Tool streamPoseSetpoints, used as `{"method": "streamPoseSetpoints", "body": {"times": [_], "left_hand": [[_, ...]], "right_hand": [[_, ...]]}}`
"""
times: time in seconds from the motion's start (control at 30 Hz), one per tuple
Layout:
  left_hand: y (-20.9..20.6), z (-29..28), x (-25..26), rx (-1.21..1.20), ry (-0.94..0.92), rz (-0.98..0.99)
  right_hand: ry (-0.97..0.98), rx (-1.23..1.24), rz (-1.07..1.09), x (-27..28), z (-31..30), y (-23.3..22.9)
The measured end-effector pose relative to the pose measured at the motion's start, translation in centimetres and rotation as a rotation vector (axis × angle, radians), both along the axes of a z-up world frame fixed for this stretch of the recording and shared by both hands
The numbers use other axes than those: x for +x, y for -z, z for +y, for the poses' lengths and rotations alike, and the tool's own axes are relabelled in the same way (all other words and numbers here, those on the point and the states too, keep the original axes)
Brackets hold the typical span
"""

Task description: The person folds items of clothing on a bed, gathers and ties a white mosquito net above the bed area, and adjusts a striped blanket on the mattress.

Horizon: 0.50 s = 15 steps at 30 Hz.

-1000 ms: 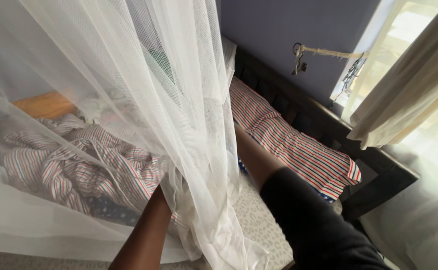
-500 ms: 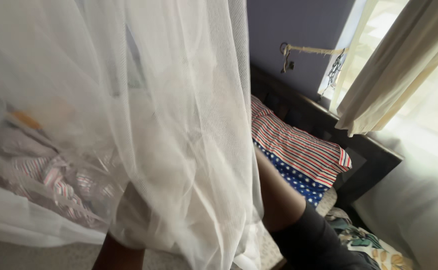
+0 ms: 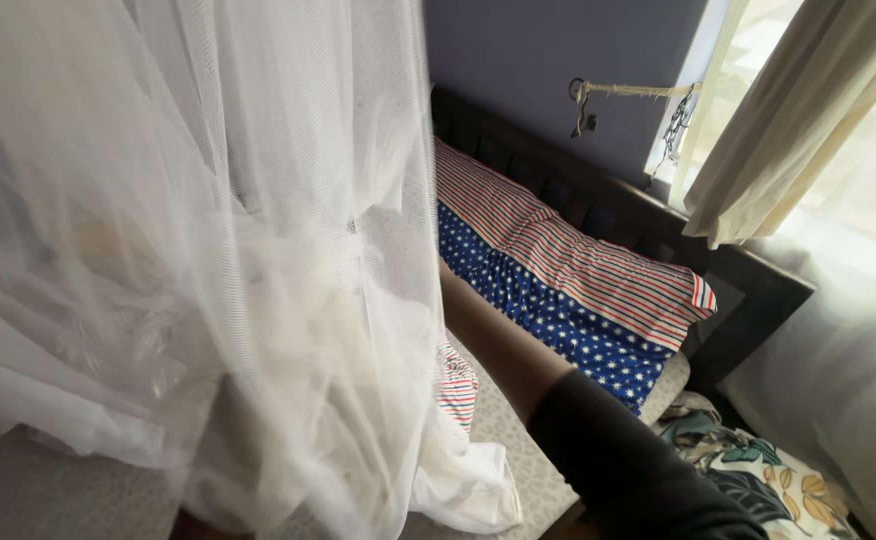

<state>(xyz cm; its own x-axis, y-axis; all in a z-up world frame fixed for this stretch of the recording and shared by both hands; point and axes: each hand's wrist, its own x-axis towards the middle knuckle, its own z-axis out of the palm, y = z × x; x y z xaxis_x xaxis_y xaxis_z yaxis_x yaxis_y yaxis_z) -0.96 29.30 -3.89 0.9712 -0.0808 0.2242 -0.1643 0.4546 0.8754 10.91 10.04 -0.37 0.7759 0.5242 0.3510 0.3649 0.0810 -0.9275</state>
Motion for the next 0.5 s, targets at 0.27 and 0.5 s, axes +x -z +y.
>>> {"method": "streamPoseSetpoints", "body": {"times": [0.27, 0.5], "left_hand": [[-8.8, 0.8, 0.1, -0.082, 0.213, -0.270], [-9.7, -3.3, 1.9, 0.895, 0.508, 0.010]], "right_hand": [[0.373, 0.073, 0.054, 0.1, -3.9, 3.9], [0.852, -0.580, -0.415, -3.2, -8.7, 4.4]]}}
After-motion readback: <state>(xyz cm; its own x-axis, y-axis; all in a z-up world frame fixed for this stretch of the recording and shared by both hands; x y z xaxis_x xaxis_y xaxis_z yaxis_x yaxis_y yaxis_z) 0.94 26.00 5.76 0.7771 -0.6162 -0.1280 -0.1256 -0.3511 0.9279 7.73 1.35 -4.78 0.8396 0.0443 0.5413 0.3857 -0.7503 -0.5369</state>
